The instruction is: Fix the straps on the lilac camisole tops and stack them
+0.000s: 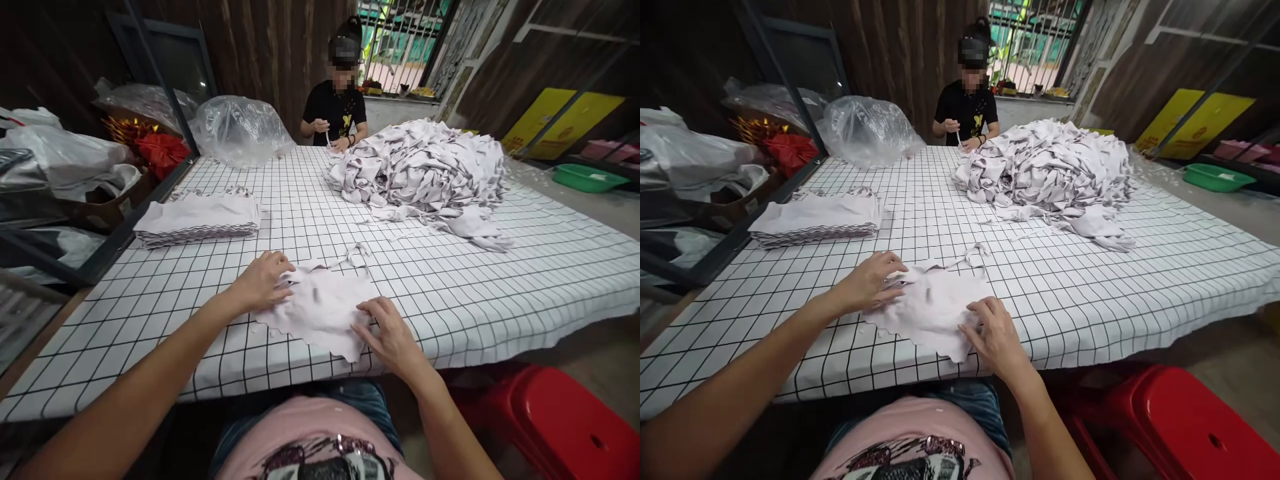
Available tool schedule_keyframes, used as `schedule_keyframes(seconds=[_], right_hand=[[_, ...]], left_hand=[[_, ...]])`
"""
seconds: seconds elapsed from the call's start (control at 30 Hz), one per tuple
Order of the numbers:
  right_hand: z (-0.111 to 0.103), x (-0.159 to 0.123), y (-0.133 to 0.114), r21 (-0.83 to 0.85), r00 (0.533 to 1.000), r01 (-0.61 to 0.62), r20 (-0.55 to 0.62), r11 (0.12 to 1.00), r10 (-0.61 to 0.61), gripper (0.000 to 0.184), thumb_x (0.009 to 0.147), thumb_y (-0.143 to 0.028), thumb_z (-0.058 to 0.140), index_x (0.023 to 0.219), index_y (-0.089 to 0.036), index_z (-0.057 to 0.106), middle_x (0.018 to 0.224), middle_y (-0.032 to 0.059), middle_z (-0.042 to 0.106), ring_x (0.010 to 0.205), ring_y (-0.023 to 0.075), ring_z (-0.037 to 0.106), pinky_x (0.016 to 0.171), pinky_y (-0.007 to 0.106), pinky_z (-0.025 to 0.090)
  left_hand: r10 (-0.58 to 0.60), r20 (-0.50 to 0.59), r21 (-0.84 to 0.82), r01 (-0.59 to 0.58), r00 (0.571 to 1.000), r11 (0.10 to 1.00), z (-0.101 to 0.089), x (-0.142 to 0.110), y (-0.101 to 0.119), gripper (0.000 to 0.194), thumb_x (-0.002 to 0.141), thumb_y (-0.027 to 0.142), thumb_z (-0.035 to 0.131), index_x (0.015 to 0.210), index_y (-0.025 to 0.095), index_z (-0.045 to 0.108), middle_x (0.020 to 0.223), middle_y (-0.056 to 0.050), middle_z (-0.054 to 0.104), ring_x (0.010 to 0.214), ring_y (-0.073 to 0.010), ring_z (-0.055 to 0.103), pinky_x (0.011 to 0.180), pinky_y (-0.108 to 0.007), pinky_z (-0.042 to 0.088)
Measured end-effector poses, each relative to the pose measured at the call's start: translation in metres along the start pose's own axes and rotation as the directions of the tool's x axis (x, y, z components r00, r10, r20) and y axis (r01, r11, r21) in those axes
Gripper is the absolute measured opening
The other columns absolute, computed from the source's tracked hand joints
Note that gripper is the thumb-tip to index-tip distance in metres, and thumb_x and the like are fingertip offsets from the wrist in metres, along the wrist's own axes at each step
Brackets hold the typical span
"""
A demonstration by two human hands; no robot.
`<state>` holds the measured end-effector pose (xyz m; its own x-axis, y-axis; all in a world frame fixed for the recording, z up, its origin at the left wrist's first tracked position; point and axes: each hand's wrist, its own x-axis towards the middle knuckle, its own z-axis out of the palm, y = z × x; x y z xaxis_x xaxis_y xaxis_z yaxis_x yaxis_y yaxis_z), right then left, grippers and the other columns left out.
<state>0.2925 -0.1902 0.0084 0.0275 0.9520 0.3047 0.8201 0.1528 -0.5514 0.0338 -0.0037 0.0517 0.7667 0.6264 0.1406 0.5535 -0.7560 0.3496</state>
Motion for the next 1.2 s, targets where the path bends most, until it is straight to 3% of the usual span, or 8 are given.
schedule_keyframes(seconds=[0.1,0.2,0.33,0.4,0.67,0.93,1.1,1.2], right_hand=[[-0.001,-0.011,0.001,0.012,0.997,-0.051,-0.064,0.999,0.051,0.026,0.091,-0.035,0.058,0.114,-0.023,0.056,0.11,0.0105,0.054,0.102,0.0242,0.055,0.091,0.04,0.049],[-0.007,-0.021,-0.004,0.032,0.99,-0.088,-0.104,0.996,0.091,0.024,0.092,-0.036,0.055,0.113,-0.023,0.056,0.11,0.0105,0.055,0.104,0.0242,0.056,0.091,0.039,0.05],[-0.003,-0.026,-0.017,0.056,0.993,-0.07,-0.091,0.996,0.075,0.024,0.092,-0.036,0.055,0.112,-0.023,0.057,0.109,0.0102,0.056,0.101,0.0235,0.057,0.088,0.037,0.051],[0.006,-0.025,-0.026,0.07,0.996,-0.046,-0.068,0.996,0.051,0.025,0.091,-0.036,0.057,0.112,-0.023,0.056,0.109,0.0099,0.055,0.101,0.023,0.056,0.088,0.037,0.051],[0.056,0.001,-0.057,-0.097,0.999,0.051,0.004,0.994,-0.05,0.035,0.086,-0.039,0.064,0.115,-0.021,0.056,0.106,0.0105,0.055,0.098,0.0253,0.054,0.085,0.041,0.049],[0.076,0.039,-0.074,-0.375,1.0,0.002,0.014,0.927,0.003,0.019,0.087,-0.038,0.062,0.094,-0.02,0.061,0.098,0.011,0.06,0.094,0.0276,0.055,0.072,0.038,0.043],[0.066,0.045,-0.067,-0.234,0.991,-0.014,0.129,0.972,0.045,0.016,0.093,-0.023,0.049,0.083,-0.02,0.061,0.082,0.0041,0.062,0.075,0.0171,0.058,0.066,0.029,0.04],[0.062,0.044,-0.062,-0.14,0.989,-0.011,0.144,0.99,0.032,0.017,0.089,-0.036,0.057,0.087,-0.019,0.061,0.088,0.0046,0.062,0.078,0.017,0.059,0.067,0.027,0.043]], left_hand=[[-0.016,0.036,-0.06,0.018,0.999,0.998,0.012,0.015,-0.005,0.023,0.077,0.043,0.061,0.078,0.02,0.066,0.099,-0.008,0.063,0.1,-0.0269,0.054,0.089,-0.042,0.045],[-0.246,0.001,-0.332,0.232,0.969,0.914,0.012,0.02,-0.031,0.029,0.077,0.048,0.06,0.079,0.019,0.065,0.089,-0.006,0.066,0.088,-0.0221,0.06,0.079,-0.034,0.05],[-0.669,-0.038,-0.431,0.592,0.742,0.681,0.003,0.008,-0.074,0.036,0.071,0.049,0.062,0.088,0.018,0.064,0.082,-0.004,0.067,0.074,-0.0198,0.063,0.062,-0.027,0.048],[-0.71,-0.061,-0.357,0.649,0.701,0.672,0.0,-0.007,-0.082,0.042,0.069,0.048,0.064,0.098,0.017,0.063,0.088,-0.005,0.068,0.076,-0.0207,0.064,0.063,-0.027,0.048],[-0.426,-0.151,-0.106,0.413,0.892,0.904,0.011,-0.072,-0.062,0.066,0.07,0.059,0.066,0.122,0.019,0.055,0.126,-0.011,0.053,0.115,-0.029,0.053,0.097,-0.04,0.045],[-0.543,-0.189,-0.387,0.446,0.818,0.807,0.015,-0.067,-0.073,0.032,0.074,0.039,0.065,0.099,0.019,0.065,0.105,-0.008,0.068,0.096,-0.024,0.062,0.086,-0.036,0.049],[-0.588,-0.12,-0.52,0.453,0.8,0.724,0.008,-0.075,-0.07,0.035,0.079,0.044,0.058,0.095,0.013,0.065,0.086,-0.009,0.069,0.075,-0.0202,0.066,0.069,-0.032,0.053],[-0.554,-0.057,-0.587,0.421,0.83,0.692,0.001,-0.087,-0.068,0.045,0.083,0.048,0.054,0.108,0.011,0.063,0.085,-0.009,0.069,0.074,-0.0192,0.067,0.068,-0.031,0.054]])
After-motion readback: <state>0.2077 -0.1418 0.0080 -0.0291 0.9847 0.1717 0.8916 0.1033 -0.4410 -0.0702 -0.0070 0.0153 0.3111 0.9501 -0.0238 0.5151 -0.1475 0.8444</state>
